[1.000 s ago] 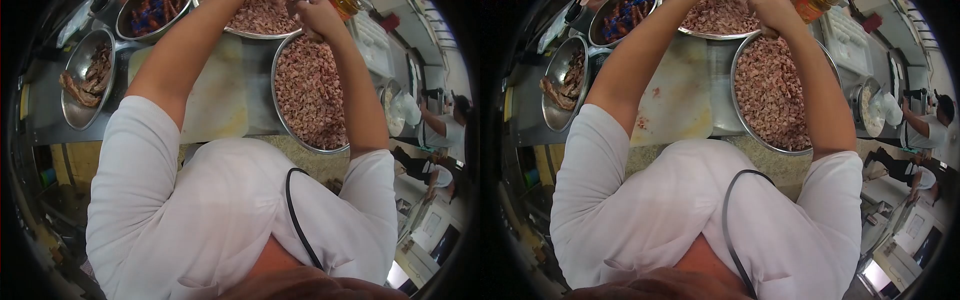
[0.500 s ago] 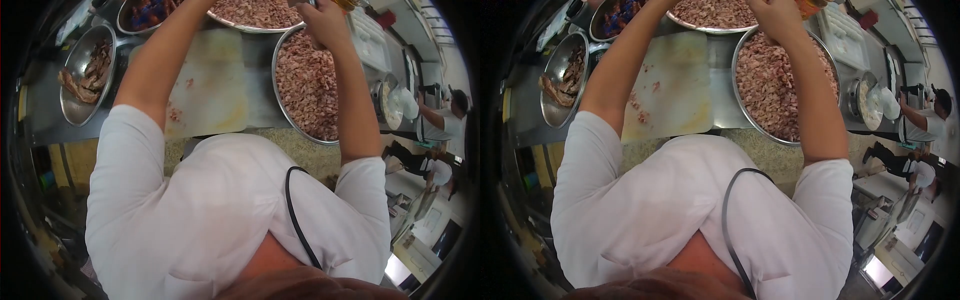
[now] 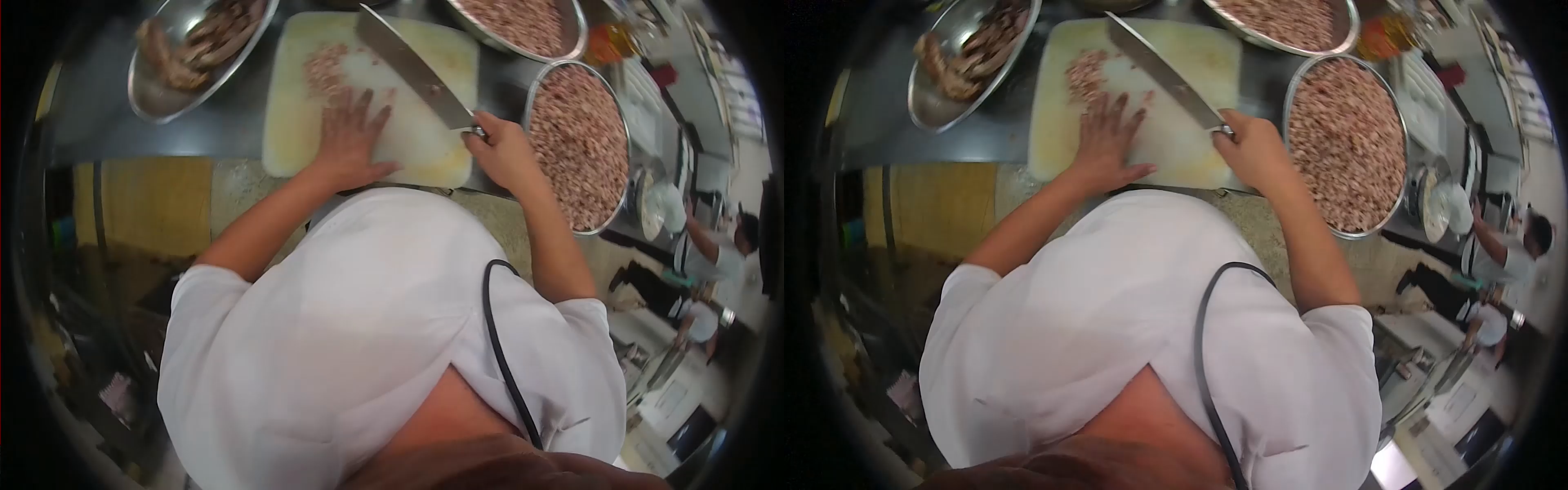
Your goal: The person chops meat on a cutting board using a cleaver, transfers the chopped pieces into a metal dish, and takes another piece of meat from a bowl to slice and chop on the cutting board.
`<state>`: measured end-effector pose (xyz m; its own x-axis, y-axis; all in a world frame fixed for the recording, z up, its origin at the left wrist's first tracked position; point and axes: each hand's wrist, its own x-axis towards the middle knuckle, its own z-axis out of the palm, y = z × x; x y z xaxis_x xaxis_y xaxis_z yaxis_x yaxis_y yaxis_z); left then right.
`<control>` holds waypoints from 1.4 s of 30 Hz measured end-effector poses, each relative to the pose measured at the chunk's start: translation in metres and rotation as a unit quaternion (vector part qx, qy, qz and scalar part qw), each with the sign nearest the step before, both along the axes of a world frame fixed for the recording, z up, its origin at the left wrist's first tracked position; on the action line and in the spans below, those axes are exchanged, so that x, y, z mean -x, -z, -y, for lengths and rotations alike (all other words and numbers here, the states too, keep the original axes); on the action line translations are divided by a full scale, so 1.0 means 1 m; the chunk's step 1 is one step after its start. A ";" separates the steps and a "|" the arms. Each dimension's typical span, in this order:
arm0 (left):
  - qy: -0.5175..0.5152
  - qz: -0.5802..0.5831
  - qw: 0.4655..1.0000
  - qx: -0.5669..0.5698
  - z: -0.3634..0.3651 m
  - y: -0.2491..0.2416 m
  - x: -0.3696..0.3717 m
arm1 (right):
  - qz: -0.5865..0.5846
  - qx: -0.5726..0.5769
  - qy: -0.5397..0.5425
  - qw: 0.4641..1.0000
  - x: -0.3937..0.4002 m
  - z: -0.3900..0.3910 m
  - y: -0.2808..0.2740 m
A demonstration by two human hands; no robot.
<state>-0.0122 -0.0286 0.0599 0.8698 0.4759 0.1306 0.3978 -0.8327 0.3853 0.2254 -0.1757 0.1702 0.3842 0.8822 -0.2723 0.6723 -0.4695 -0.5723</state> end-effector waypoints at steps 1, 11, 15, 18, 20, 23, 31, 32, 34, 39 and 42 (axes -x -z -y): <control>0.004 -0.060 0.998 0.023 0.001 0.000 0.004 | -0.005 0.000 -0.015 1.000 0.001 -0.006 0.008; -0.204 -0.039 0.977 -0.049 -0.047 0.043 0.037 | 0.267 -0.043 -0.104 0.957 0.001 -0.081 0.064; -0.238 -0.047 0.969 -0.042 -0.063 0.042 0.043 | 0.261 -0.084 -0.160 0.948 0.024 -0.113 0.077; -0.264 -0.043 0.964 0.012 -0.071 0.040 0.041 | 0.236 -0.066 -0.205 0.948 0.040 -0.115 0.071; -0.293 -0.040 0.955 0.001 -0.079 0.053 0.039 | 0.220 -0.019 -0.217 0.951 0.051 -0.101 0.059; -0.311 -0.008 0.950 0.022 -0.094 0.047 0.035 | 0.193 -0.010 -0.202 0.960 0.051 -0.075 0.036; -0.233 -0.039 0.972 0.001 -0.125 0.040 0.010 | 0.235 0.002 -0.065 0.970 0.002 -0.054 0.041; -0.202 -0.055 0.978 -0.003 -0.122 0.034 0.007 | 0.254 0.010 -0.055 0.966 -0.005 -0.057 0.045; -0.176 -0.024 0.984 -0.011 -0.116 0.047 0.010 | 0.270 0.020 -0.045 0.962 -0.006 -0.054 0.055; -0.125 0.020 0.992 0.006 -0.102 0.045 0.017 | 0.245 -0.048 -0.111 0.962 0.034 -0.040 0.065; -0.078 0.026 0.997 -0.012 -0.088 0.045 0.034 | 0.180 -0.031 -0.116 0.976 0.053 -0.020 0.050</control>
